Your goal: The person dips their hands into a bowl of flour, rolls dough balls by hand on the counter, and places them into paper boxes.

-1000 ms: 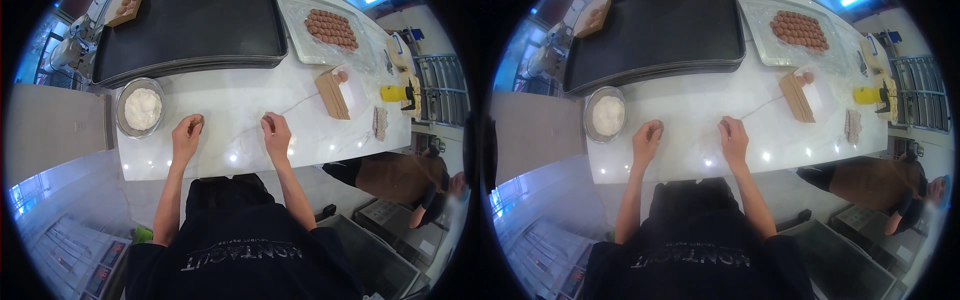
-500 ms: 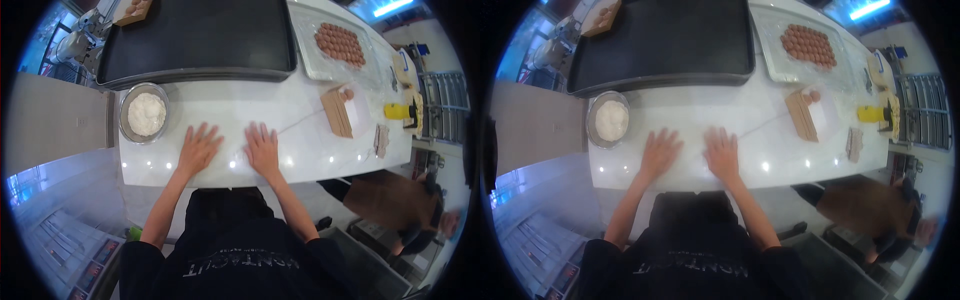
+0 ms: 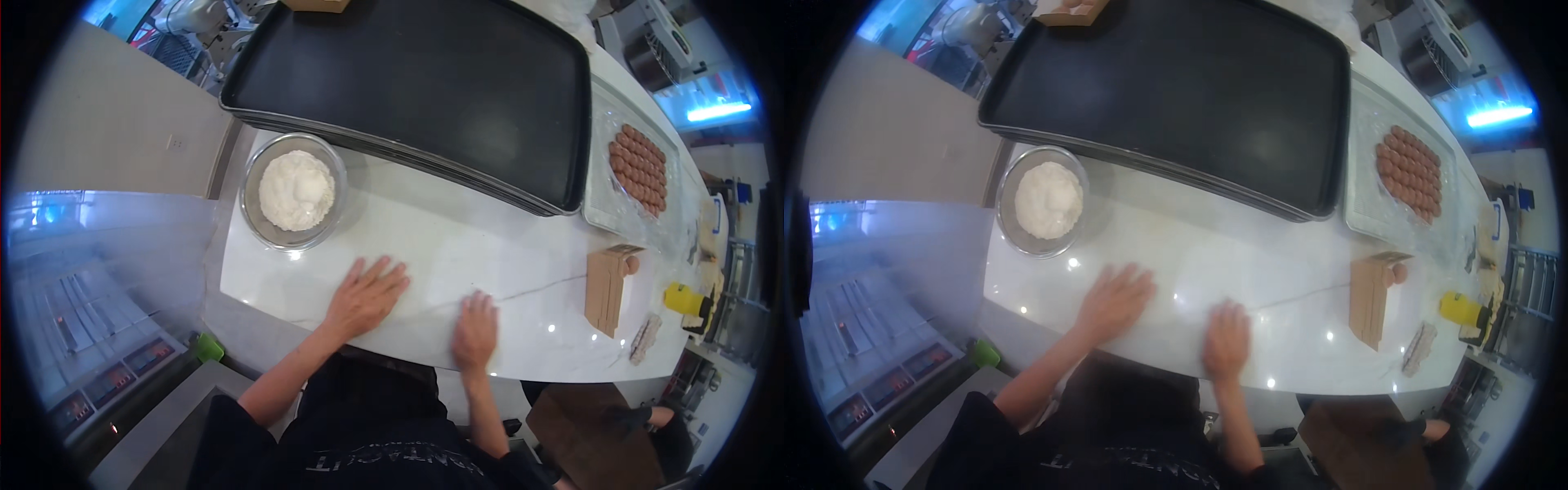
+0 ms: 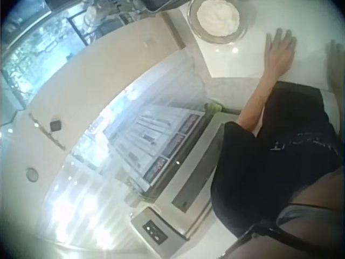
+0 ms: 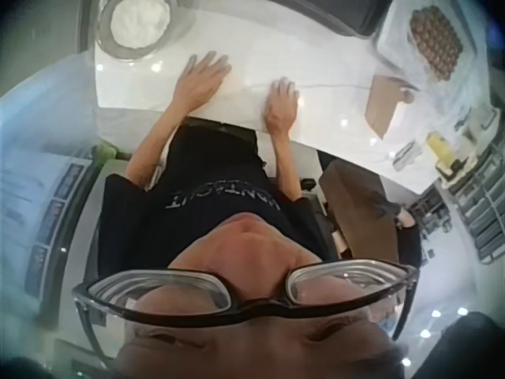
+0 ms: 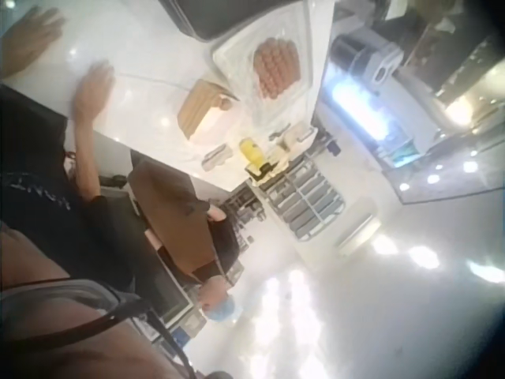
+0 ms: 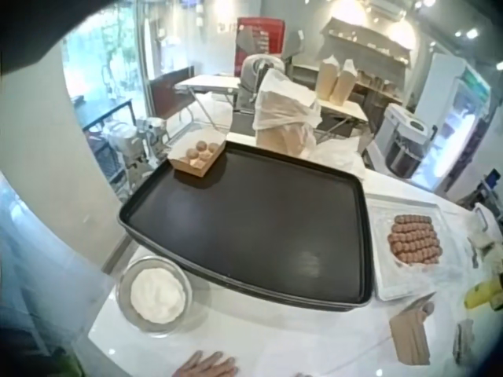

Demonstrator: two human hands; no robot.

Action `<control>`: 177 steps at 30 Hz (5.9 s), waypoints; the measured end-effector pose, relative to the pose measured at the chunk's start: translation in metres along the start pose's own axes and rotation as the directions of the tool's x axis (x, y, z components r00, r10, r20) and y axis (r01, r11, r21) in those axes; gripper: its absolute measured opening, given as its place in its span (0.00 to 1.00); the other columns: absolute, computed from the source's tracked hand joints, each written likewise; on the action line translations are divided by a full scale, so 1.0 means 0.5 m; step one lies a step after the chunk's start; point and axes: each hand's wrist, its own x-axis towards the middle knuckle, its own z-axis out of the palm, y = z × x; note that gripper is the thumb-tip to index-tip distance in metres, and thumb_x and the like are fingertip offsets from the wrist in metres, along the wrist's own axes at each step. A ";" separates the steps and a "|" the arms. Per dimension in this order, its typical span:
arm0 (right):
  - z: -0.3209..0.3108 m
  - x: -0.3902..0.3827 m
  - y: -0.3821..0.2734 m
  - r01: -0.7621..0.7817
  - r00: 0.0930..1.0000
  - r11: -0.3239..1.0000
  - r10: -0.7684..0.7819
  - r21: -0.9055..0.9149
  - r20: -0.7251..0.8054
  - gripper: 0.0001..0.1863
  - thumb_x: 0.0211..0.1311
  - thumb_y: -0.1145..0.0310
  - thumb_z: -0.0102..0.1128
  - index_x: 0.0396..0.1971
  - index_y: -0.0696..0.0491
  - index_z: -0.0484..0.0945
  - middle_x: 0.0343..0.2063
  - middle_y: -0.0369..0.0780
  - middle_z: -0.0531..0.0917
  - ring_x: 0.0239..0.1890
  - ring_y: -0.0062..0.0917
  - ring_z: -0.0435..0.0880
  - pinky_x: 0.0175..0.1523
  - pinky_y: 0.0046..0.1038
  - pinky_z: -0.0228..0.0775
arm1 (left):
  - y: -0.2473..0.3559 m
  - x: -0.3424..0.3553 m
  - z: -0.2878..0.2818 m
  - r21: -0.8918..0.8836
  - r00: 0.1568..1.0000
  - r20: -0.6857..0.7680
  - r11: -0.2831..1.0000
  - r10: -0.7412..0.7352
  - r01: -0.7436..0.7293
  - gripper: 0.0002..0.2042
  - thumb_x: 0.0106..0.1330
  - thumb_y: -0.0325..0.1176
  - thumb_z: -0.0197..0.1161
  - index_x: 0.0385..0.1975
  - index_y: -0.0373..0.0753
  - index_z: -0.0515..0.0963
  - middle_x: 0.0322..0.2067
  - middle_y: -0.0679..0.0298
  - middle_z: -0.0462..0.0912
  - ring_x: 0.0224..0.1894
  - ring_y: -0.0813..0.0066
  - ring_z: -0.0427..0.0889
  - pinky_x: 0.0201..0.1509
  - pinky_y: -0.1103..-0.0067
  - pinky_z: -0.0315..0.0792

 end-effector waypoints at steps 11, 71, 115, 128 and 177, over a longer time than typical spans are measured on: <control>-0.008 -0.013 -0.056 -0.049 0.999 0.983 0.051 0.175 -0.007 0.19 0.63 0.71 0.55 0.53 0.60 0.79 0.62 0.54 0.73 0.67 0.53 0.67 0.71 0.54 0.52 | 0.013 0.028 0.007 -0.088 0.998 -0.022 0.995 -0.054 0.052 0.20 0.64 0.36 0.62 0.57 0.44 0.77 0.64 0.65 0.73 0.70 0.59 0.63 0.71 0.57 0.58; -0.025 0.168 -0.015 -0.245 0.917 0.966 0.258 0.081 -0.304 0.23 0.60 0.72 0.54 0.56 0.59 0.75 0.59 0.51 0.75 0.64 0.46 0.71 0.72 0.50 0.54 | 0.014 0.228 0.016 -0.150 0.971 -0.222 0.987 -0.092 0.059 0.17 0.65 0.27 0.59 0.54 0.35 0.80 0.58 0.54 0.79 0.65 0.45 0.70 0.70 0.53 0.58; 0.013 0.135 -0.014 -0.021 0.852 0.902 0.241 0.430 -0.464 0.06 0.48 0.77 0.70 0.26 0.54 0.81 0.32 0.39 0.83 0.41 0.37 0.81 0.61 0.41 0.71 | -0.090 0.158 0.025 -0.420 0.947 -0.310 0.906 -0.083 -0.058 0.05 0.56 0.29 0.71 0.25 0.38 0.82 0.31 0.61 0.83 0.40 0.59 0.81 0.47 0.69 0.76; -0.023 0.109 -0.014 -0.195 0.797 0.911 0.363 0.363 -0.483 0.07 0.48 0.78 0.68 0.24 0.55 0.76 0.30 0.42 0.78 0.38 0.38 0.76 0.42 0.38 0.69 | -0.027 0.156 0.016 -0.469 0.955 -0.276 0.883 -0.109 -0.035 0.05 0.52 0.29 0.73 0.25 0.40 0.82 0.32 0.63 0.83 0.43 0.60 0.79 0.49 0.69 0.74; 0.039 0.240 -0.224 0.095 0.941 0.958 0.002 0.270 -0.337 0.24 0.59 0.63 0.61 0.56 0.55 0.75 0.60 0.44 0.75 0.64 0.40 0.70 0.68 0.46 0.58 | -0.059 0.009 -0.077 -0.720 0.874 -0.073 0.632 -0.481 0.287 0.16 0.62 0.26 0.65 0.50 0.34 0.79 0.48 0.54 0.82 0.51 0.58 0.81 0.54 0.69 0.74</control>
